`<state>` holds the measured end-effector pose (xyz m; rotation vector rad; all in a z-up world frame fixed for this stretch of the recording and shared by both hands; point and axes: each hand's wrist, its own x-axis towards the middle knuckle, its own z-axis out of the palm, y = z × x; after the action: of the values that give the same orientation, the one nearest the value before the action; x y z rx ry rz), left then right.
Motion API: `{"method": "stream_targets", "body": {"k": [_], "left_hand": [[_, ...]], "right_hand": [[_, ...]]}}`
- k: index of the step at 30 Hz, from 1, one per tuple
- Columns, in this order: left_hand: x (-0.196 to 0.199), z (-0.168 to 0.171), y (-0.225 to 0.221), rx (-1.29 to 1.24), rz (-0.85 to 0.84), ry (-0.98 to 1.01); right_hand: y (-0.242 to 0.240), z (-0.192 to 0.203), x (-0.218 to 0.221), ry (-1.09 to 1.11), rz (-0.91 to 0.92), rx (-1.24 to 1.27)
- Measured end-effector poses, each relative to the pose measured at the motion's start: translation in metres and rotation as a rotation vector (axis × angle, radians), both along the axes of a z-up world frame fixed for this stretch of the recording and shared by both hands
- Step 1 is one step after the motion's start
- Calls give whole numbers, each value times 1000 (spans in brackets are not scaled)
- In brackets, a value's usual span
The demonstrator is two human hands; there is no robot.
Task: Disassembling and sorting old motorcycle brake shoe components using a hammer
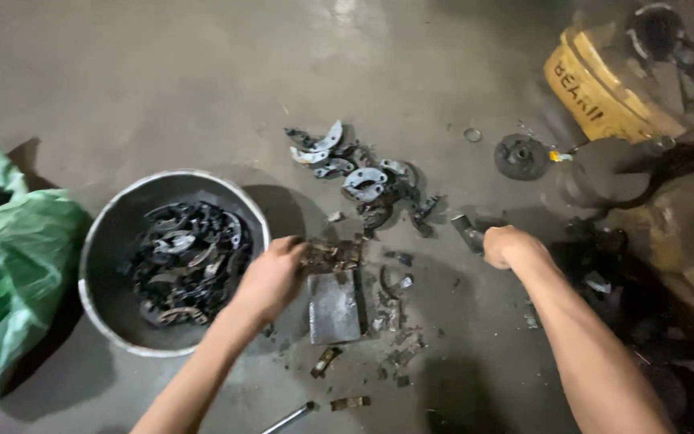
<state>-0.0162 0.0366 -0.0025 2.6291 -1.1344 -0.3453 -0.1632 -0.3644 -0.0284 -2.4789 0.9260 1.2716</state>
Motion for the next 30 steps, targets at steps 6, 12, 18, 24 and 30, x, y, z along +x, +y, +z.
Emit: {"method": "stream_targets", "body": {"k": [6, 12, 18, 24, 30], "left_hand": [[-2, -118, -125, 22, -124, -43], [-7, -163, -172, 50, -24, -296], [-29, -82, -115, -192, -17, -49], [-35, -10, 13, -454, 152, -71], [-12, 19, 167, -372, 335, -392]], "right_hand": [[5, 15, 5, -7, 17, -27], [4, 31, 15, -13, 36, 26], [-17, 15, -2, -57, -45, 95], [-37, -24, -30, 51, 7, -32], [-39, -41, -36, -22, 12, -26]]}}
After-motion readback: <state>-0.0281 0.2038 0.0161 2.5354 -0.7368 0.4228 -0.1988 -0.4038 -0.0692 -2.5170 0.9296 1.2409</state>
